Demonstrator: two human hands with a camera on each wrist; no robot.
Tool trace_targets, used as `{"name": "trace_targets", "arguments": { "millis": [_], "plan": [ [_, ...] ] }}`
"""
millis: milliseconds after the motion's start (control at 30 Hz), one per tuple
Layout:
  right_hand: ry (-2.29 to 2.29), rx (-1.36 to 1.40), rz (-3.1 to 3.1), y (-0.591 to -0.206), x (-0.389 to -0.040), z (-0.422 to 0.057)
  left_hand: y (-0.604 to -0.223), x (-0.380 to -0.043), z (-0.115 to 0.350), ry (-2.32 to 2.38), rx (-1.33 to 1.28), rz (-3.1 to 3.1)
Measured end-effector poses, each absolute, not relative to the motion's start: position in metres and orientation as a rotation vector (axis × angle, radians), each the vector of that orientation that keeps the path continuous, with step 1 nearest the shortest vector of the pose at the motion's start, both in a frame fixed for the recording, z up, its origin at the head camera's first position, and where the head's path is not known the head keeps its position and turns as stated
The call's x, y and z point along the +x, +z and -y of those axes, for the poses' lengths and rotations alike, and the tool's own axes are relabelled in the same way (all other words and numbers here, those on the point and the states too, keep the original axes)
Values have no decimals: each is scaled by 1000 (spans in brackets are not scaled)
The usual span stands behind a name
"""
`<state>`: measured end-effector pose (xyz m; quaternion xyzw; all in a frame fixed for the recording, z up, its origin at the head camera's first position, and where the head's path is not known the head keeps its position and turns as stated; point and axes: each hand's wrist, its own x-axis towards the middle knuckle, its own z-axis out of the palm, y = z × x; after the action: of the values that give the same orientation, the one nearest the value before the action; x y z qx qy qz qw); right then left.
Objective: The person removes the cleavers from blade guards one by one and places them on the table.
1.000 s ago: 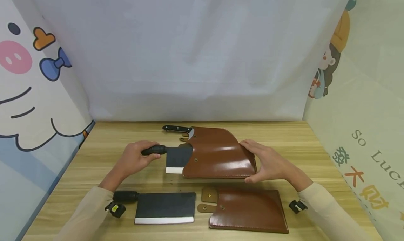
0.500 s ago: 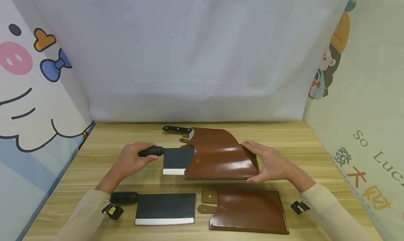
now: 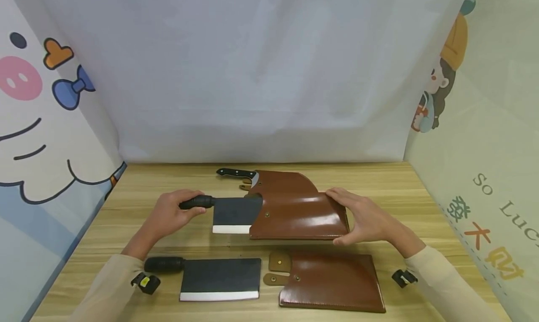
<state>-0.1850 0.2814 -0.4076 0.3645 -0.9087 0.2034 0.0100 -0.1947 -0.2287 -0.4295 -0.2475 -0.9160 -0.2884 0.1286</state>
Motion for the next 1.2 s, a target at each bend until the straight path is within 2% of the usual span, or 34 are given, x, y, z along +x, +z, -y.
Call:
{"name": "trace_targets", "arguments": {
  "millis": [1200],
  "plan": [
    [690, 1112, 2818, -408, -176, -303, -421, -190, 256, -837, -662, 2704]
  ]
}}
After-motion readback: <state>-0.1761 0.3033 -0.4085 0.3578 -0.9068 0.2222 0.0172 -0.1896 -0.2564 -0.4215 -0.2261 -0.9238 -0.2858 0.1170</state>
